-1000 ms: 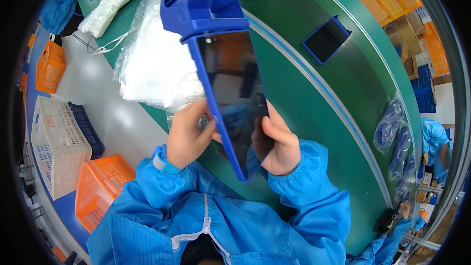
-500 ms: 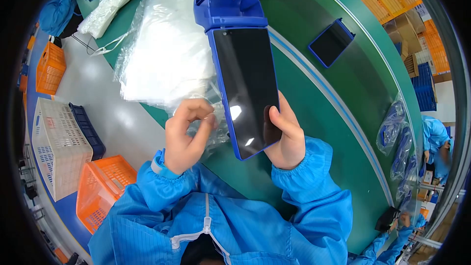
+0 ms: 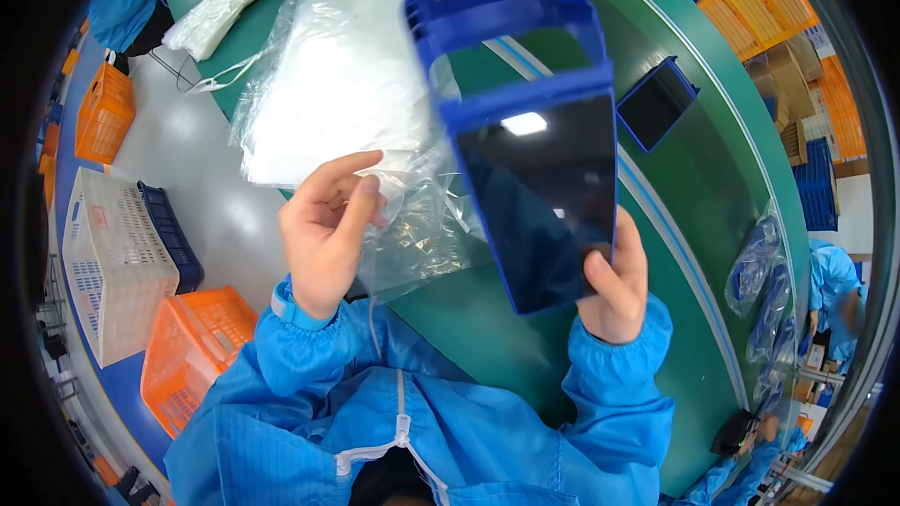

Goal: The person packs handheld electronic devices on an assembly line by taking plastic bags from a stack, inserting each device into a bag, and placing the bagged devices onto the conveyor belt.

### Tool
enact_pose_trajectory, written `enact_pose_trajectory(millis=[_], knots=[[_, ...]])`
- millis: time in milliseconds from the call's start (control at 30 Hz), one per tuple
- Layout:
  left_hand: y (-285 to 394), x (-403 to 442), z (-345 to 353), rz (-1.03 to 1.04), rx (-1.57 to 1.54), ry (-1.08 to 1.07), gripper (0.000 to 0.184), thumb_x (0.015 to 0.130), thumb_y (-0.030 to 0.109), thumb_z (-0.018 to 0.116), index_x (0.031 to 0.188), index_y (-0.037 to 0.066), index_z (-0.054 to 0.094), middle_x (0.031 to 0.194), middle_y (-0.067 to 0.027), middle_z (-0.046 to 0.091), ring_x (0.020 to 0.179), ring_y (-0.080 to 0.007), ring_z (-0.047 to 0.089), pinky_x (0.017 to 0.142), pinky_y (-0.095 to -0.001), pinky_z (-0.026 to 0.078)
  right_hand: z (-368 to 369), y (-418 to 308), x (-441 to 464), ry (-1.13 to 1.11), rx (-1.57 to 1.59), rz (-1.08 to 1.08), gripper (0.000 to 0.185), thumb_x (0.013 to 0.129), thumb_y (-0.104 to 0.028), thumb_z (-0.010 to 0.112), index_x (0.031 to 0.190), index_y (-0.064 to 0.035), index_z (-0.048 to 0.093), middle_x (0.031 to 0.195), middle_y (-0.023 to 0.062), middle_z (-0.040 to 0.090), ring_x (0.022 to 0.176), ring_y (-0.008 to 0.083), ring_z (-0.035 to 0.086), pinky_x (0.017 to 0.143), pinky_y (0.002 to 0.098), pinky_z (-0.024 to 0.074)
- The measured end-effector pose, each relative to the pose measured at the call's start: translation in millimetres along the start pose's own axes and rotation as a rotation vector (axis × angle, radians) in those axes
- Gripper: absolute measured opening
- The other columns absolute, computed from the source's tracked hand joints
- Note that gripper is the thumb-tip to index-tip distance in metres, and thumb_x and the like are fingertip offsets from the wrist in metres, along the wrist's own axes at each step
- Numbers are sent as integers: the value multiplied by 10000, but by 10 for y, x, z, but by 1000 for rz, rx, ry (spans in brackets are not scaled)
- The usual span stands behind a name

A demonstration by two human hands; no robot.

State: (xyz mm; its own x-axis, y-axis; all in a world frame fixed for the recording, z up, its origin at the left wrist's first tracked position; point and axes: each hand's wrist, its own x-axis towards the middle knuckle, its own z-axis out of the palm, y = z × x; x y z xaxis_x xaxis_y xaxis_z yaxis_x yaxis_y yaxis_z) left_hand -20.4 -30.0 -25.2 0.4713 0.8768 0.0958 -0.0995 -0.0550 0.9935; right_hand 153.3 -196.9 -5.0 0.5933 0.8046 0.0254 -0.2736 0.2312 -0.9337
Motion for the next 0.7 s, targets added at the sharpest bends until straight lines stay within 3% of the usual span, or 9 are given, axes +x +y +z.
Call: enact_pose_trajectory(millis=[100, 200, 300, 333, 467, 700], knots=[[21, 27, 60, -35, -74, 9, 153, 843, 25, 568, 977, -15, 630, 700, -44, 618, 645, -77, 580, 593, -204, 466, -321, -74, -188, -100, -189, -6, 544, 767, -160, 650, 1226, 51, 450, 955, 95, 618, 796, 150, 586, 726, 249, 440], [9, 71, 34, -53, -115, 28, 149, 856, 48, 571, 973, -17, 635, 703, -31, 618, 626, -65, 571, 557, -194, 455, -397, -164, -311, -143, -422, -26, 433, 745, -147, 667, 1096, 74, 545, 741, 62, 612, 619, 113, 540, 579, 222, 405], [67, 171, 56, -15, -239, 42, 145, 864, 71, 577, 962, -16, 640, 697, -23, 610, 600, -57, 547, 532, -194, 439, -297, -284, -320, -217, -636, -28, 346, 735, -101, 659, 1014, 84, 576, 671, 71, 588, 578, 120, 532, 542, 228, 403], [83, 200, 30, -77, -166, 63, 147, 871, 88, 577, 958, -12, 642, 697, -22, 604, 585, -52, 523, 523, -191, 419, -286, -285, -329, -232, -635, -55, 318, 727, -73, 650, 993, 84, 577, 663, 83, 579, 574, 120, 523, 540, 227, 401], [154, 205, 18, 41, -102, 123, 136, 868, 80, 577, 944, -9, 646, 710, -20, 603, 587, -55, 517, 546, -188, 417, -279, -359, -335, -259, -776, -68, 300, 707, 15, 625, 996, 78, 582, 730, 119, 593, 599, 147, 536, 566, 241, 420], [143, 115, 154, 419, 150, 218, 135, 768, -34, 628, 887, 14, 669, 696, -55, 607, 600, -91, 552, 564, -216, 439, -37, -271, -294, -303, -996, -183, 340, 672, 144, 568, 1000, 58, 596, 887, 194, 626, 760, 282, 612, 694, 296, 487]])
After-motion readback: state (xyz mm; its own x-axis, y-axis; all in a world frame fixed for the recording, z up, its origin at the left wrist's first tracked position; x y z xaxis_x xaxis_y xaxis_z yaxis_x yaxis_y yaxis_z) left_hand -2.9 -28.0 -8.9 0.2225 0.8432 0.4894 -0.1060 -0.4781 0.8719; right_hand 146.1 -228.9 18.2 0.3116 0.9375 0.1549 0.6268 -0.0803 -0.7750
